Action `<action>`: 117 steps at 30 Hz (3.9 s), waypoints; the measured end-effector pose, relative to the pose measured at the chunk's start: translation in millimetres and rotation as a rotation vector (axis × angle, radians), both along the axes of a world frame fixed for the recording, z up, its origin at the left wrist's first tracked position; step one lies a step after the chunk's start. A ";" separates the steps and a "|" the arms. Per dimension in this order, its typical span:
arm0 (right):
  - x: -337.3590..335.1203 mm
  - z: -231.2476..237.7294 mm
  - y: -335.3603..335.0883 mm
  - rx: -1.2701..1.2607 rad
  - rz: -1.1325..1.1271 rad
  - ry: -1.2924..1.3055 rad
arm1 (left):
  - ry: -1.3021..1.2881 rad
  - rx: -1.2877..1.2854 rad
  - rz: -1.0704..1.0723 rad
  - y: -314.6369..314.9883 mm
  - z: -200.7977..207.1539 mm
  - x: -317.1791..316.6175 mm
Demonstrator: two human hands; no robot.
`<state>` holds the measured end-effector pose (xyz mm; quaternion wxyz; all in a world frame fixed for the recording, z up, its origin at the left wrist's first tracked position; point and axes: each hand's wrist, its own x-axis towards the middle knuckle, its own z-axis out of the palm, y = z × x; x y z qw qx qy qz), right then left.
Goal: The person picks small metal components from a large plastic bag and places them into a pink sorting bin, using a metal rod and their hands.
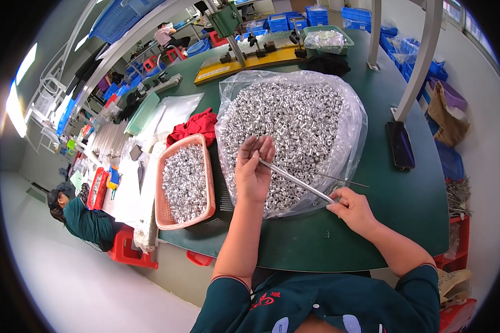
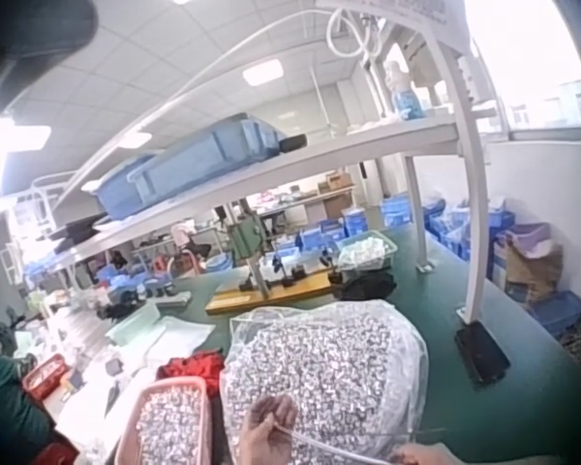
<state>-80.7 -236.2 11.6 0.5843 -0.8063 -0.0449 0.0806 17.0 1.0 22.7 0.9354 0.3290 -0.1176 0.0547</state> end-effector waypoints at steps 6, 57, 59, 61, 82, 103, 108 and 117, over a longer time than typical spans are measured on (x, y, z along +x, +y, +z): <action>1.9 -0.5 -2.7 0.078 -0.016 0.023 | 0.220 0.085 -0.087 2.5 -5.4 1.2; 56.9 58.5 150.0 0.118 0.386 -0.114 | 0.257 0.321 0.203 33.9 5.8 -71.6; 42.0 76.6 135.8 0.037 0.422 0.057 | 0.274 0.178 0.208 53.0 8.5 -65.9; 28.2 77.4 113.2 0.074 0.413 0.146 | 0.306 0.123 0.292 72.9 8.8 -56.1; -2.5 4.5 1.7 0.404 0.190 0.473 | 0.239 0.646 0.214 43.8 19.6 -1.6; -0.8 -1.3 -5.1 0.499 0.220 0.467 | -0.280 2.125 0.427 -38.3 -2.4 55.6; -0.5 -1.7 -4.1 0.498 0.219 0.466 | -0.296 2.139 0.387 -32.5 -6.3 59.9; -0.9 -4.2 -4.7 0.469 0.216 0.437 | -0.258 2.054 0.347 -10.4 -17.3 77.0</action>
